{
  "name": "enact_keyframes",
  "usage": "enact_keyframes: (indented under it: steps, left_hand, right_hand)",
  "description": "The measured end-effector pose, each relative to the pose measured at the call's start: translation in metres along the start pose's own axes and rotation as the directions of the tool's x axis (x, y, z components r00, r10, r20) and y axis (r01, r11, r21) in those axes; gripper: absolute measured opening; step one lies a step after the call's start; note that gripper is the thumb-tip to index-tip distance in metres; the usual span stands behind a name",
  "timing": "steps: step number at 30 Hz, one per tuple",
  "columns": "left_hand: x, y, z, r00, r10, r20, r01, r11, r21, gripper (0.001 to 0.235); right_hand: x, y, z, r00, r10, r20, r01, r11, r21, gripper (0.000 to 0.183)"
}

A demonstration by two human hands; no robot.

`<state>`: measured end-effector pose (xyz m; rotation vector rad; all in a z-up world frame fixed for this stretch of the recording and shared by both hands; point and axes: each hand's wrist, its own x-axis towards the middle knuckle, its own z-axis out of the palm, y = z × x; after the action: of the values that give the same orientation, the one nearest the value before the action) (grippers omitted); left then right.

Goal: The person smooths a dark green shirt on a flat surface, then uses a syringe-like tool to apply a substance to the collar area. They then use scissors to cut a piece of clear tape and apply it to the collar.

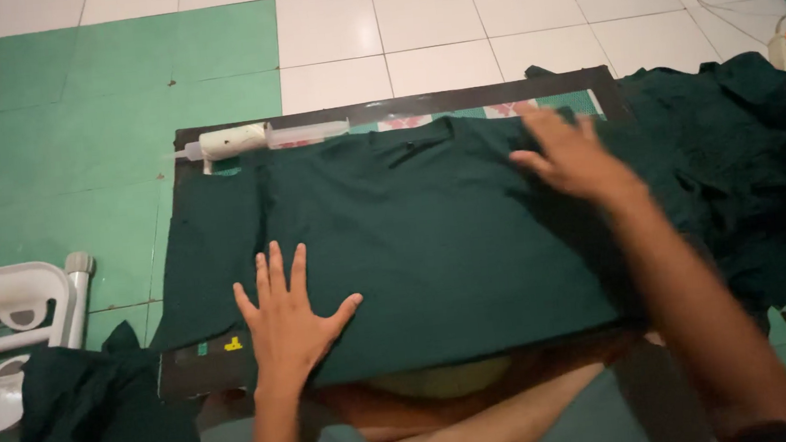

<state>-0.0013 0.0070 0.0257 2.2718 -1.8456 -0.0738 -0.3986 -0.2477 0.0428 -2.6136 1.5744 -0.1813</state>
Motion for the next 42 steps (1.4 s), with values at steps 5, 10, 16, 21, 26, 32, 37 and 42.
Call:
enact_keyframes:
  steps: [5,10,16,21,26,32,37,42]
  left_hand:
    - [0.003,-0.003,-0.01,0.999,-0.007,0.048,0.014,0.989,-0.148,0.105]
    - [0.008,-0.019,-0.007,0.972,-0.169,-0.164,0.141,0.976,-0.167,0.113]
    - [0.079,-0.093,0.001,0.938,-0.292,-0.187,0.272,0.954,-0.127,0.072]
    - [0.13,-0.141,0.03,0.918,-0.386,-0.087,0.37,0.915,-0.162,0.07]
    - [0.146,-0.149,0.028,0.929,-0.358,-0.096,0.335,0.921,-0.199,0.028]
    - [0.141,-0.152,0.014,0.802,-0.574,-0.166,0.27,0.596,-0.756,0.019]
    - [0.141,-0.168,0.014,0.731,-0.669,0.134,0.081,-0.11,-0.991,0.013]
    - [0.108,-0.169,-0.015,0.729,-0.685,0.0,0.349,0.371,-0.86,0.021]
  right_hand:
    - [0.021,-0.023,0.041,0.997,0.041,0.072,-0.037,0.997,-0.062,0.086]
    - [0.022,-0.009,0.06,0.989,0.134,0.055,-0.127,0.985,-0.117,0.081]
    - [0.022,-0.026,0.042,0.991,0.129,0.045,-0.131,0.991,0.04,0.079]
    - [0.025,-0.019,0.046,0.991,0.126,0.051,-0.128,0.99,0.05,0.081]
    - [0.023,-0.024,0.039,0.973,0.189,0.134,-0.194,0.981,0.023,0.082]
    - [0.02,-0.026,0.037,0.979,0.176,0.102,-0.182,0.982,0.054,0.082]
    - [0.017,-0.021,0.042,0.989,0.139,0.057,-0.143,0.988,0.066,0.082]
    - [0.019,-0.025,0.041,0.986,0.162,0.041,-0.164,0.984,0.066,0.081]
